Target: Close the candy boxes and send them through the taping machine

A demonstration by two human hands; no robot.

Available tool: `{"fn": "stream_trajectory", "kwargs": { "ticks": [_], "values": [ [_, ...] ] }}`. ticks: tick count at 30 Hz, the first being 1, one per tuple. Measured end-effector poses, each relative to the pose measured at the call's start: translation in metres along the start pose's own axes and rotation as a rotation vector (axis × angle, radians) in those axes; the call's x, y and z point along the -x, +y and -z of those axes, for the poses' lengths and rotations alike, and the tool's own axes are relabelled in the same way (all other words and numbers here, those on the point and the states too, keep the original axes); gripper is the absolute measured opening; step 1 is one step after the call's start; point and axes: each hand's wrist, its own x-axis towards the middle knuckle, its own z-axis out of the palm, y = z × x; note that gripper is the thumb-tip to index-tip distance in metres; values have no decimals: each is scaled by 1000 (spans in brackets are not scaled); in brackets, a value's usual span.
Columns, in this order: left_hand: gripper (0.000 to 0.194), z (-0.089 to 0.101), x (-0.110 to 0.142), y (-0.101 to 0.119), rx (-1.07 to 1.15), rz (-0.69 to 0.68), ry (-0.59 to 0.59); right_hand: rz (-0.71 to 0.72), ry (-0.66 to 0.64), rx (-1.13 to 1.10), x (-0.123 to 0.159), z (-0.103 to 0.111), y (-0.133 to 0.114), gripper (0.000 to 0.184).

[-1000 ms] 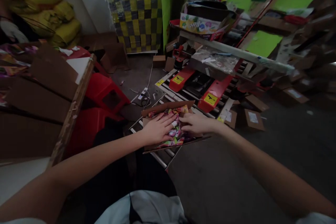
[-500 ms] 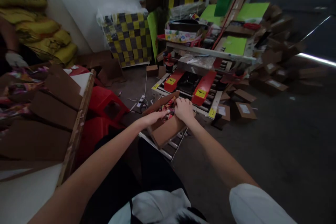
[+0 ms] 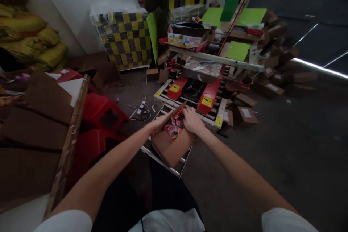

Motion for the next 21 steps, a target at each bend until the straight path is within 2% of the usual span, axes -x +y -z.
{"fn": "stream_trajectory", "kwargs": {
  "ticks": [2, 3, 6, 9, 11, 14, 16, 18, 21],
  "values": [
    [56, -27, 14, -13, -69, -40, -80, 13, -8, -11, -6, 1, 7, 22],
    [57, -39, 24, -17, -141, -70, -82, -8, 3, -14, -8, 1, 11, 21],
    [56, -60, 50, -17, -448, -161, 24, -176, 166, -60, -12, 0, 18, 22],
    [52, -71, 60, -9, -785, -235, 72, -355, 377, -157, -13, -2, 20, 23],
    [53, -76, 60, -4, -941, -283, 57, -415, 440, -198, -16, -4, 22, 27],
    [54, -79, 58, 1, -1036, -313, 59, -461, 518, -259, -19, -9, 26, 29],
    [53, -79, 58, 2, -1043, -313, 65, -513, 582, -373, -12, -14, 26, 31],
    [52, -76, 57, 1, -999, -312, 50, -556, 581, -558, 11, -21, 20, 40],
    [52, -70, 54, -5, -842, -330, 9, -531, 359, -741, 66, -30, -1, 55]
  ]
}}
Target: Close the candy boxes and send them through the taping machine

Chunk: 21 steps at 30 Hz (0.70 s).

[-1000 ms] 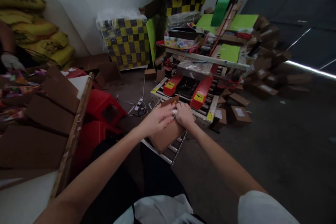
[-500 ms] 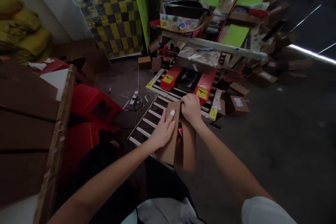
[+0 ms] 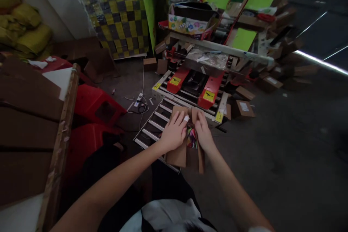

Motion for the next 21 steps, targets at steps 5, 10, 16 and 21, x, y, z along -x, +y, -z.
{"fn": "stream_trajectory", "kwargs": {
  "ticks": [5, 10, 16, 21],
  "values": [
    [54, -6, -3, -13, 287, 35, 8, -57, -186, 273, 65, 4, -15, 64],
    [52, -4, -3, -4, 190, 34, 14, -28, -126, 572, 52, -13, -28, 60],
    [50, -2, -2, 17, -120, 71, -11, 165, -366, 514, 52, 12, -7, 66],
    [50, -1, -1, 13, -80, 90, -21, 400, -481, 612, 74, 23, -17, 122]
  ]
}}
